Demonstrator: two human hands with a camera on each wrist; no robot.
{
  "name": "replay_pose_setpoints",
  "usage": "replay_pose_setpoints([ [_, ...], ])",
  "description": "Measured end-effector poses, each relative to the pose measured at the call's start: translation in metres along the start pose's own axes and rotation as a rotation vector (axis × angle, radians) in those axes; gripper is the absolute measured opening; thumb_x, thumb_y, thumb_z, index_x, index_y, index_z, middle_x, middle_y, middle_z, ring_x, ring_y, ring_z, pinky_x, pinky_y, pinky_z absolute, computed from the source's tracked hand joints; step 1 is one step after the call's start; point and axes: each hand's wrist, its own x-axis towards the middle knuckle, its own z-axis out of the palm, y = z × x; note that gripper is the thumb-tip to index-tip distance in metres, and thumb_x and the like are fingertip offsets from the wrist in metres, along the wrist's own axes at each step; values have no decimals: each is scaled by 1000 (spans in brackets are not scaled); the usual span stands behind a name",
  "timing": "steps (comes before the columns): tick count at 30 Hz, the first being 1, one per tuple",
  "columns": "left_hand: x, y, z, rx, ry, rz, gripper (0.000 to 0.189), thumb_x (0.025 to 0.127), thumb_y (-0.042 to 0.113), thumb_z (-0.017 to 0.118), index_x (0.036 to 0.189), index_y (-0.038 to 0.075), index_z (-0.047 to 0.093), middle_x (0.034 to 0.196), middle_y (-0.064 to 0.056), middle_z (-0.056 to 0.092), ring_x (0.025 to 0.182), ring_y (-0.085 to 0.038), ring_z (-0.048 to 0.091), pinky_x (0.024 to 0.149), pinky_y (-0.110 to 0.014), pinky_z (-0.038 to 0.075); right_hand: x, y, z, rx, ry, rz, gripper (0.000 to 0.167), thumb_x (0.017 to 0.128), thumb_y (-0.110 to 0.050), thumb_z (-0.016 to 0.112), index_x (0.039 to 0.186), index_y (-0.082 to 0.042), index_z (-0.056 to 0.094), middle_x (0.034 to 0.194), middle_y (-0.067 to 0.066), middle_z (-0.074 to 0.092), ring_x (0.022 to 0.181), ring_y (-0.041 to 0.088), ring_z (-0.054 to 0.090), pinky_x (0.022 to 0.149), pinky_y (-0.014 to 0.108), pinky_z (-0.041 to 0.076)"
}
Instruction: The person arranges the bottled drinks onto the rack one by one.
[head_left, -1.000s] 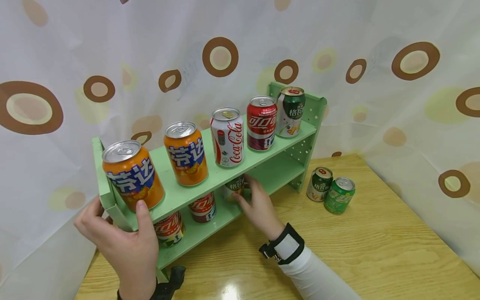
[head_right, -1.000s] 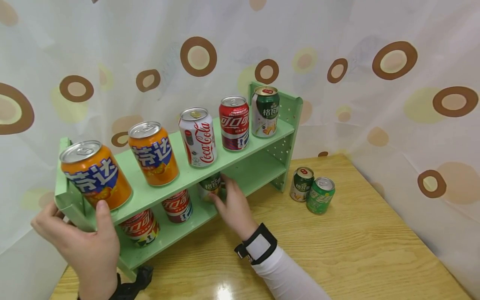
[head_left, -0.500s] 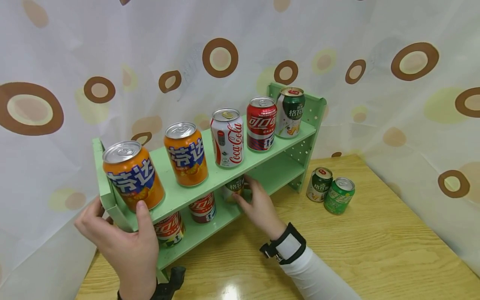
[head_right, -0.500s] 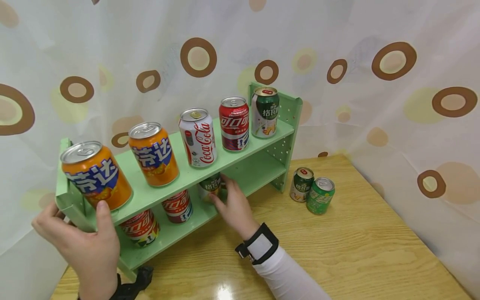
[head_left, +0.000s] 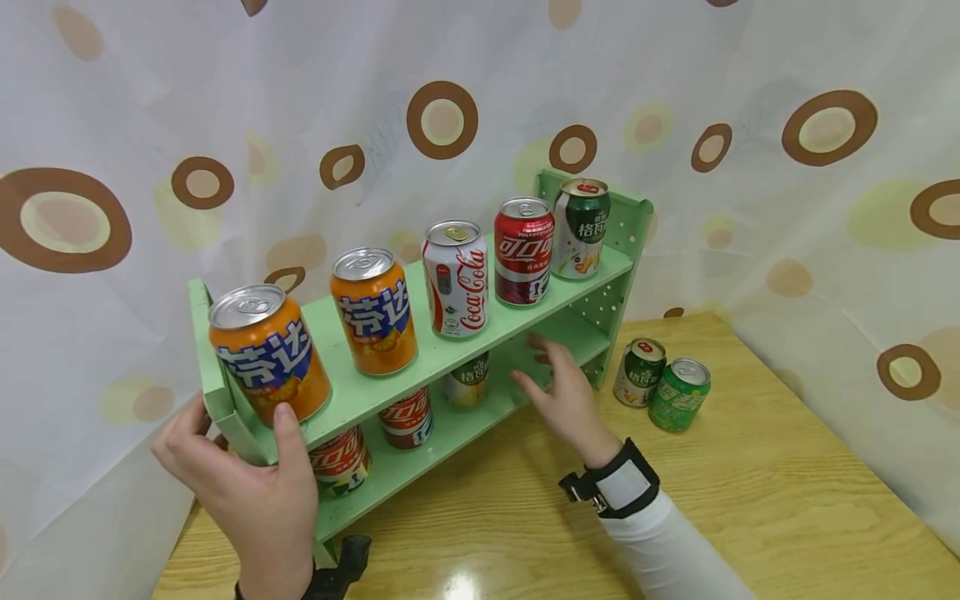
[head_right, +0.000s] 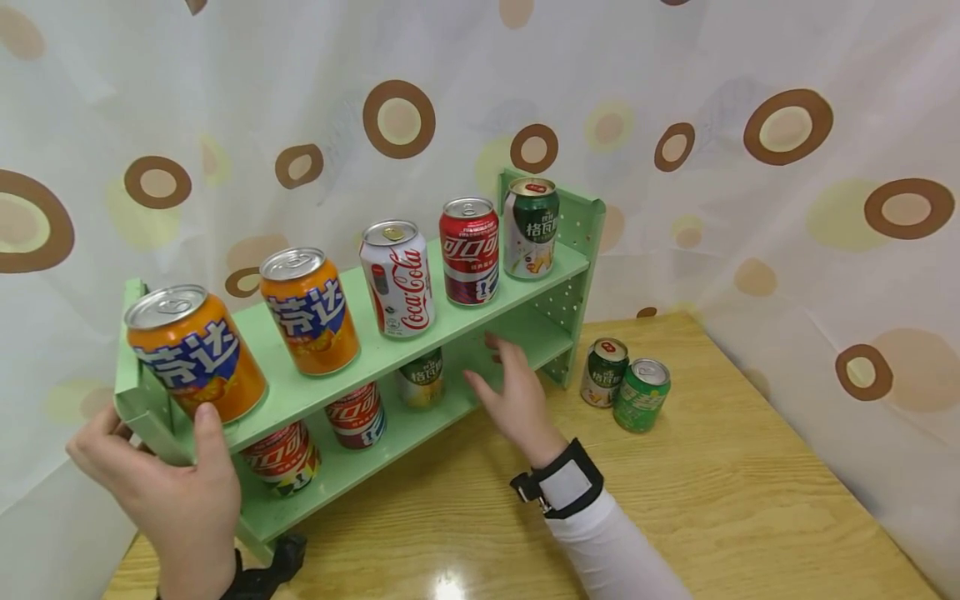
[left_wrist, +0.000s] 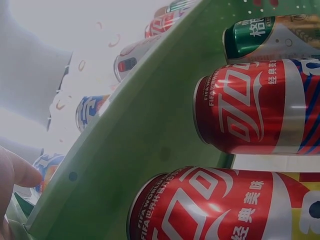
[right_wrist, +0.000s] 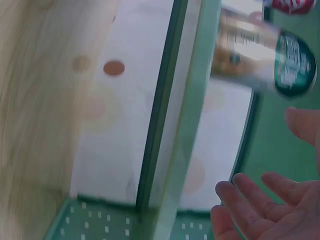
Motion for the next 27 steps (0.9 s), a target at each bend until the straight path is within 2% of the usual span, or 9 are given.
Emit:
replay_pose_setpoints([
  [8,1,-1,0,-5,2,8,55,87,10,68,136,1,45,128,16,31,128,-7,38,95,-22,37,2,22,-44,-52,3,94,60,100,-20,68,151,1,44,147,24,51,129,43,55,102,61,47],
  [21,1,-1,0,3,-5,6,55,87,10,68,136,1,45,128,17,31,127,-6,37,94,-22,36,-7,63,-92,-153,105,177,60,102,-20,64,152,4,40,147,32,46,131,52,48,103,67,42],
  [27,1,-1,0,2,-11,-1,55,87,10,68,137,1,45,128,17,30,128,-6,37,95,-22,36,-12,82,-112,-227,159,204,62,100,-19,67,149,9,42,145,36,45,131,55,44,104,68,38],
])
